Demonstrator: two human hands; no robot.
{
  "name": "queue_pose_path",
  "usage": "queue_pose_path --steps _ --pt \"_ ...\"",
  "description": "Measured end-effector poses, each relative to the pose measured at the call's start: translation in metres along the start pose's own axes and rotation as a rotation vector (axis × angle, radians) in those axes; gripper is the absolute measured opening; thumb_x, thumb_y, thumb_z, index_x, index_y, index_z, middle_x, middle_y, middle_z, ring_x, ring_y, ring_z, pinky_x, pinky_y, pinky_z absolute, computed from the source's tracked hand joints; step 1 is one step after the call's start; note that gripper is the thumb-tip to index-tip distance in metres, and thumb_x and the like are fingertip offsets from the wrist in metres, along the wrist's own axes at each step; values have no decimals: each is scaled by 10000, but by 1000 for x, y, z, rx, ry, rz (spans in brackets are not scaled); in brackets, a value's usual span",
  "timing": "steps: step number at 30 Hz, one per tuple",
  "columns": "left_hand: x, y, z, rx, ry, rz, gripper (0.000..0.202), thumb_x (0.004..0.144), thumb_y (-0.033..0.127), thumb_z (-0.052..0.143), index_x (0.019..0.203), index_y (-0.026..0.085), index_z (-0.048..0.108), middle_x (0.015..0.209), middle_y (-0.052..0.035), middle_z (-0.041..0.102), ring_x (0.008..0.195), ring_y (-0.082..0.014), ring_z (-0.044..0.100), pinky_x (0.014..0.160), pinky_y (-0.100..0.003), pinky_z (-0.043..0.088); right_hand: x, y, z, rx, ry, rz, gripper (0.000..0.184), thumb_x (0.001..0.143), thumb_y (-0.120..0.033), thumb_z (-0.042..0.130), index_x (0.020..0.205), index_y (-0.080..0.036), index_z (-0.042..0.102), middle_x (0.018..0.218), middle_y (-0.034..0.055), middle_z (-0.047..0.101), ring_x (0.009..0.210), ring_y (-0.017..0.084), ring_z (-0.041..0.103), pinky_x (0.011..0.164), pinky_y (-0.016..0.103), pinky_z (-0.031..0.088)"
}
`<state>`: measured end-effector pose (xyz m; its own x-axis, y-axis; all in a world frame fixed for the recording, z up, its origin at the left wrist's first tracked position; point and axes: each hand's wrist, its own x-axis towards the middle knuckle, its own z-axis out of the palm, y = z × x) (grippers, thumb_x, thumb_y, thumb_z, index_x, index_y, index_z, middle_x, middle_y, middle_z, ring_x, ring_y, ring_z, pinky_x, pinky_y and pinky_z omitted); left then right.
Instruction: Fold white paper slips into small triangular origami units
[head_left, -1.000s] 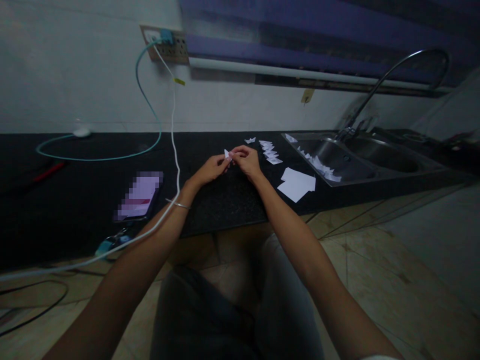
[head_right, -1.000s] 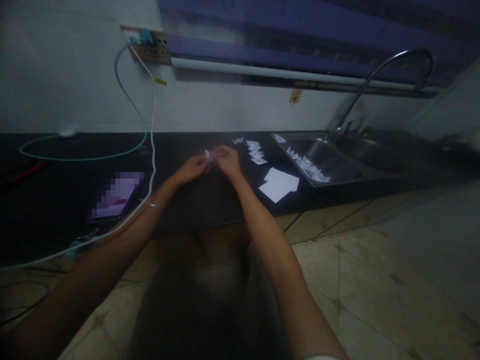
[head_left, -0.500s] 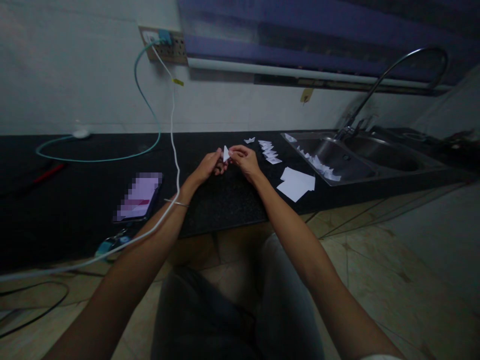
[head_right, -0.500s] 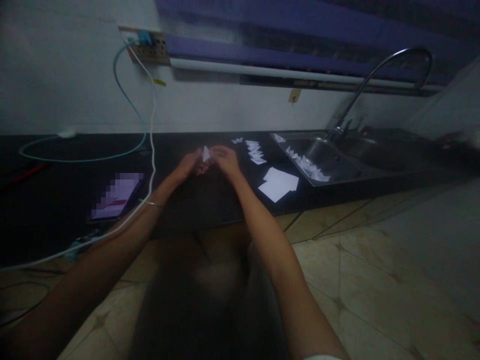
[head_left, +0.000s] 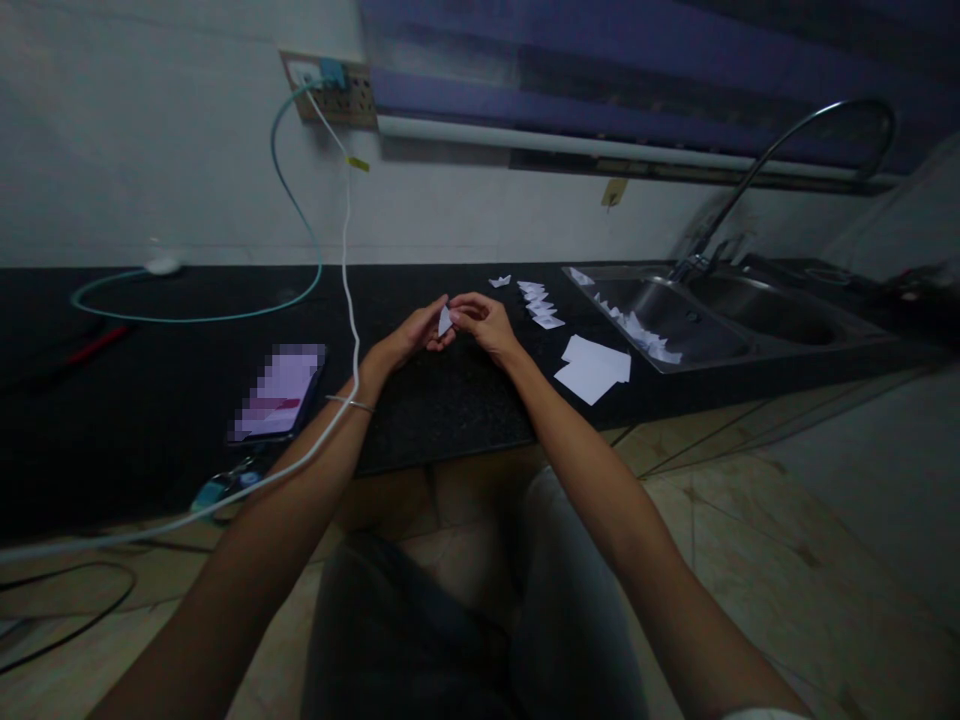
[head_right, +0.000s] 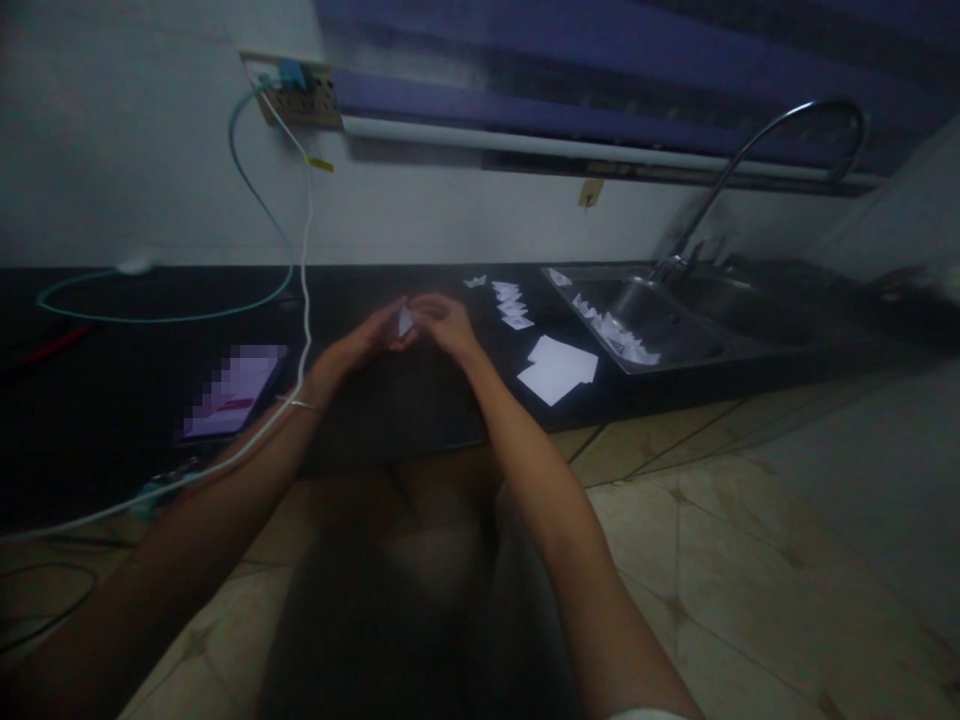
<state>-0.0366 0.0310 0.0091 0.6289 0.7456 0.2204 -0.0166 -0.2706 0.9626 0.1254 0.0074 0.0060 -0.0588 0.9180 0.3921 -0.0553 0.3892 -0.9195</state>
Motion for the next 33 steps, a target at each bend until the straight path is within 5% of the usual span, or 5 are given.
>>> queue_pose_path --steps 3,9,18,22,33 --pt "-4 1 -1 -138 -15 -22 509 866 653 480 783 164 594 619 -30 576 501 -103 523 438 -201 391 1 1 0 -15 12 -10 332 629 -394 788 878 -215 662 898 28 689 895 179 640 807 329 524" --pt "-5 -1 -2 -156 42 -38 495 890 616 473 839 146 620 705 -45 620 578 -104 569 520 -202 444 4 4 -4 -70 32 -61 319 675 -410 762 905 -212 662 917 28 682 881 173 626 810 326 510" --pt "-8 6 -1 -115 84 -51 528 882 641 481 834 139 634 784 -76 661 646 -107 603 528 -188 440 -4 -3 0 -515 117 -268 158 783 -331 688 841 -194 633 908 36 615 829 168 570 781 318 478" --pt "-9 7 0 -97 127 -53 521 890 638 473 877 141 630 783 -75 667 660 -111 618 525 -186 444 -8 -5 1 -659 54 -342 121 835 -324 659 853 -205 665 892 42 616 884 188 566 834 348 465" --pt "-5 1 1 -111 120 -70 504 831 625 572 866 127 636 842 -93 677 697 -121 621 512 -173 445 -13 -5 10 -936 76 -360 197 904 -301 555 934 -176 704 924 85 583 899 208 552 822 357 477"
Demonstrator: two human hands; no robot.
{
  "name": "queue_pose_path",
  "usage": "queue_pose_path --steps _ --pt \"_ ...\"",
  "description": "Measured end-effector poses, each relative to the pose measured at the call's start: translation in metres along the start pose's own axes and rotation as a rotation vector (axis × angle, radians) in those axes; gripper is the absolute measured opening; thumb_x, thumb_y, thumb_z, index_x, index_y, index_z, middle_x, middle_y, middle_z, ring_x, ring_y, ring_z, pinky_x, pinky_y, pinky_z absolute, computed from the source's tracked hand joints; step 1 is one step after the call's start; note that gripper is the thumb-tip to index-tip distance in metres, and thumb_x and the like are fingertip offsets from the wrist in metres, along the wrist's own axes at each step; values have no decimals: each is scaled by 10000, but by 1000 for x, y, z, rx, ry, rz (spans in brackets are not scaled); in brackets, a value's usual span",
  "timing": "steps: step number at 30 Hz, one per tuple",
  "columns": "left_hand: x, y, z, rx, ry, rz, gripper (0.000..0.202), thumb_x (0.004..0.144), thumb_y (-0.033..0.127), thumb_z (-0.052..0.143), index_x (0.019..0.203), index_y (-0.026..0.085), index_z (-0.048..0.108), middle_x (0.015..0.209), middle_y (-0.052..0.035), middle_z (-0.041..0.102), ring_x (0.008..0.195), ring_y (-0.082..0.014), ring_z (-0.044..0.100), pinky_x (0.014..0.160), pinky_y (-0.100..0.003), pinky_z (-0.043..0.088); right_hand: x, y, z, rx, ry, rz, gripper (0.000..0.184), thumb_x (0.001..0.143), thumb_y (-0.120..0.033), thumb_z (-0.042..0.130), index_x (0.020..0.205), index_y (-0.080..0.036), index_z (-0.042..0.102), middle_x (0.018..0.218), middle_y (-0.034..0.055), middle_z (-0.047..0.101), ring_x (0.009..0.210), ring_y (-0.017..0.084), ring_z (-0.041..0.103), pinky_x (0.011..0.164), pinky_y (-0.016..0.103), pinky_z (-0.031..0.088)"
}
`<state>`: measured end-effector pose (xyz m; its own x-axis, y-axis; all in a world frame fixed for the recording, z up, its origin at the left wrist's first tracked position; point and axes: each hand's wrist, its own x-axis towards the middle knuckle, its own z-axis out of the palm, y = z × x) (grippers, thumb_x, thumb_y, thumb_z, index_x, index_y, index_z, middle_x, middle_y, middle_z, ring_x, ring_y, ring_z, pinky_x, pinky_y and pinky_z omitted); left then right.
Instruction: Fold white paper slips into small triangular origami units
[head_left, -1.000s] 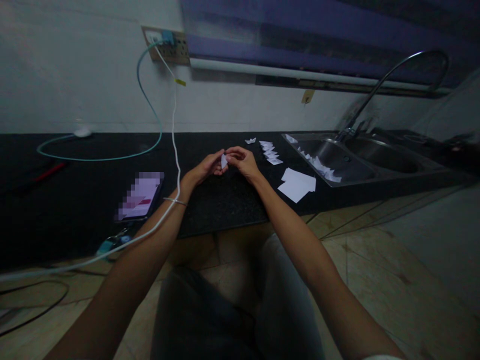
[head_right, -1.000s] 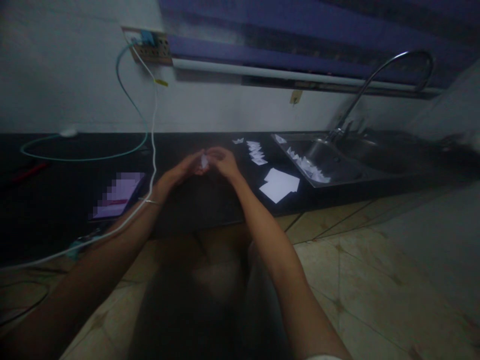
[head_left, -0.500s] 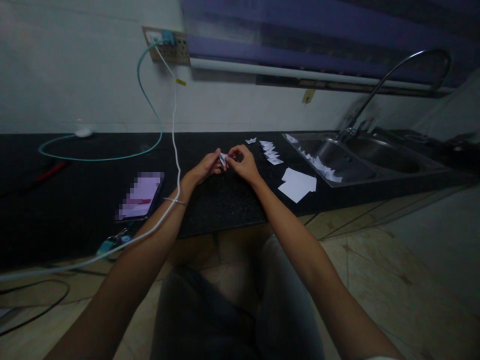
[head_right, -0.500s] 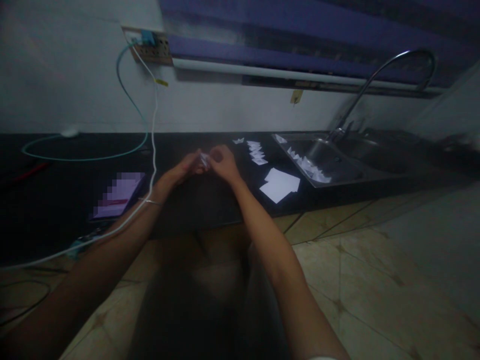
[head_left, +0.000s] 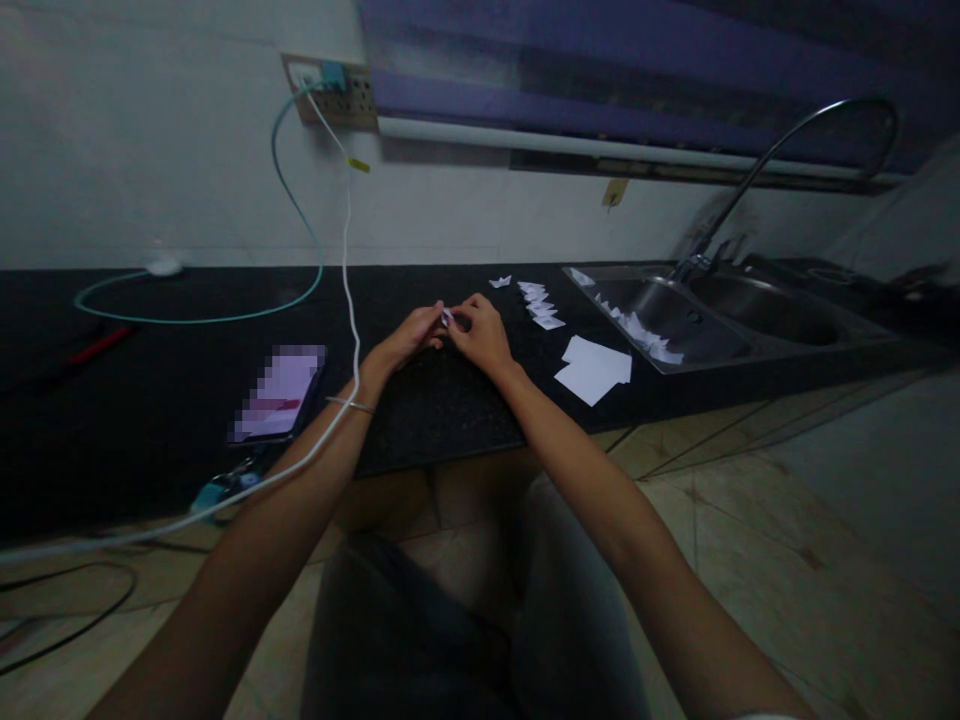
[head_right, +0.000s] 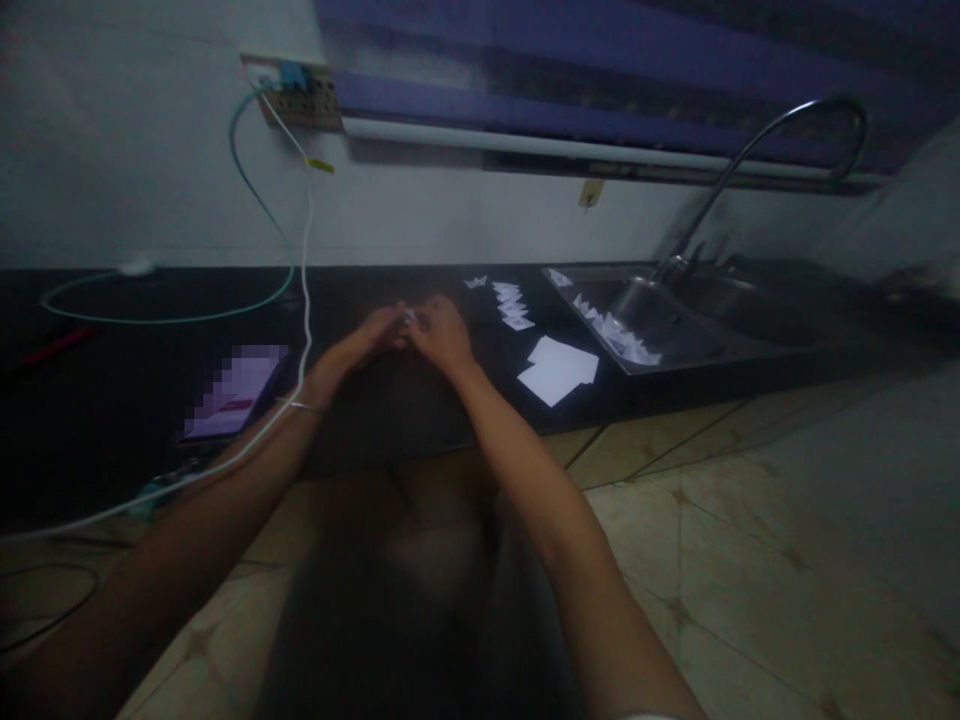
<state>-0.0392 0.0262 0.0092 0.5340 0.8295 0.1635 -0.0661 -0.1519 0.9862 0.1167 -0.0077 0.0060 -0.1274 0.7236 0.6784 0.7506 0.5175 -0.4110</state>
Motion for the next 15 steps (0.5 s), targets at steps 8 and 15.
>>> queue_pose_path --steps 8,15 --pt "5 2 4 108 -33 65 413 814 547 631 763 138 599 745 -28 624 598 -90 552 480 -162 438 -3 -16 2 -149 38 96 142 869 -160 513 914 -153 647 1032 147 563 971 259 522 796 405 497" --pt "7 -3 3 12 0 -12 459 895 576 520 891 129 626 803 -71 676 694 -119 654 512 -165 468 -3 -17 1 -160 78 119 145 895 -154 497 911 -163 642 1032 143 563 994 263 509 829 421 492"
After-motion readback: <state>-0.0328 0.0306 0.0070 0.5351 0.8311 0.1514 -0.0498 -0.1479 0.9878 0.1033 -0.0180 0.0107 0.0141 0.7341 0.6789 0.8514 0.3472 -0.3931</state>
